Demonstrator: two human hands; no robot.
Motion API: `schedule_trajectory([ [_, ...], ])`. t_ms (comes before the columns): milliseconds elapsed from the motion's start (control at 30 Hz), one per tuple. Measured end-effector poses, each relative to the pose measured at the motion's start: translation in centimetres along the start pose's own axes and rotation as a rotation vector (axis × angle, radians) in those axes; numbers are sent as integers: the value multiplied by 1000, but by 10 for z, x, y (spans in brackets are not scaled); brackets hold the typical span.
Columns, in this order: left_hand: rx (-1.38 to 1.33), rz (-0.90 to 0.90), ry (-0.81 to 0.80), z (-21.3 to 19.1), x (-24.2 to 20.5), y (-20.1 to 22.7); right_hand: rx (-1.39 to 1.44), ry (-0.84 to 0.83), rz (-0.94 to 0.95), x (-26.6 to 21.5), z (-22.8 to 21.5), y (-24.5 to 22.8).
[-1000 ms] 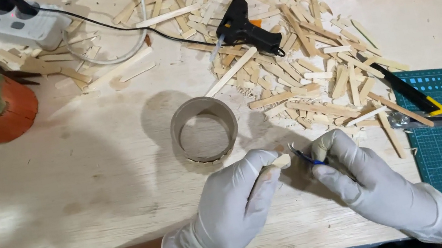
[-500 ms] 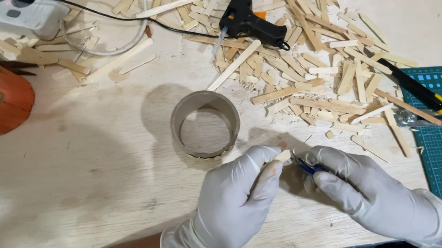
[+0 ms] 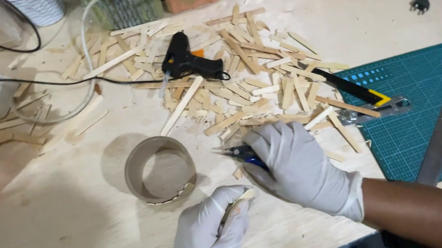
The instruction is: Gluing wooden sticks to a cardboard tube and trimming them to size to create a decorative object.
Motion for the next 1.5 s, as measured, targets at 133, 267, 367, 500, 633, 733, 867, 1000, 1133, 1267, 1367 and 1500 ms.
schedule_trajectory([
  [133, 3, 45, -40, 4, 4, 6, 1, 26, -3, 0, -5, -1],
  [267, 79, 54, -6, 1, 6, 6, 110, 33, -11, -1, -1, 0],
  [367, 83, 58, -8, 2, 7, 6, 120, 39, -15, -2, -1, 1],
  [500, 22, 11, 15, 3, 5, 0, 212, 35, -38, 0, -5, 4],
  [633, -42, -35, 69, -5, 6, -1, 500, -68, 1, -4, -29, 10],
  [733, -148, -97, 121, -9, 3, -6, 591, -250, 209, -25, -27, 28],
  [867, -130, -13, 113, -13, 3, 2, 699, -575, 427, -49, -17, 29],
  [1000, -122, -54, 95, -14, 1, 2, 821, -661, 374, -51, -17, 13],
  [1133, -92, -105, 108, -20, 2, 0, 836, -642, 351, -46, -16, 8],
  [1267, -94, -62, 111, -23, 3, 4, 804, -580, 292, -46, -12, 12],
  [1367, -80, 33, 164, -27, 4, 9, 723, -549, 309, -51, -6, 20],
  [1500, -84, 43, 169, -27, 6, 9, 687, -486, 277, -54, -1, 23],
])
Point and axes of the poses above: each hand's wrist, its own x-axis towards the middle knuckle, its own z-axis out of the palm, y = z × x, the point moved 9 cm from there along x, towards the middle knuckle, and after that the axes turned 14 degrees about z, right-handed, at the moved point
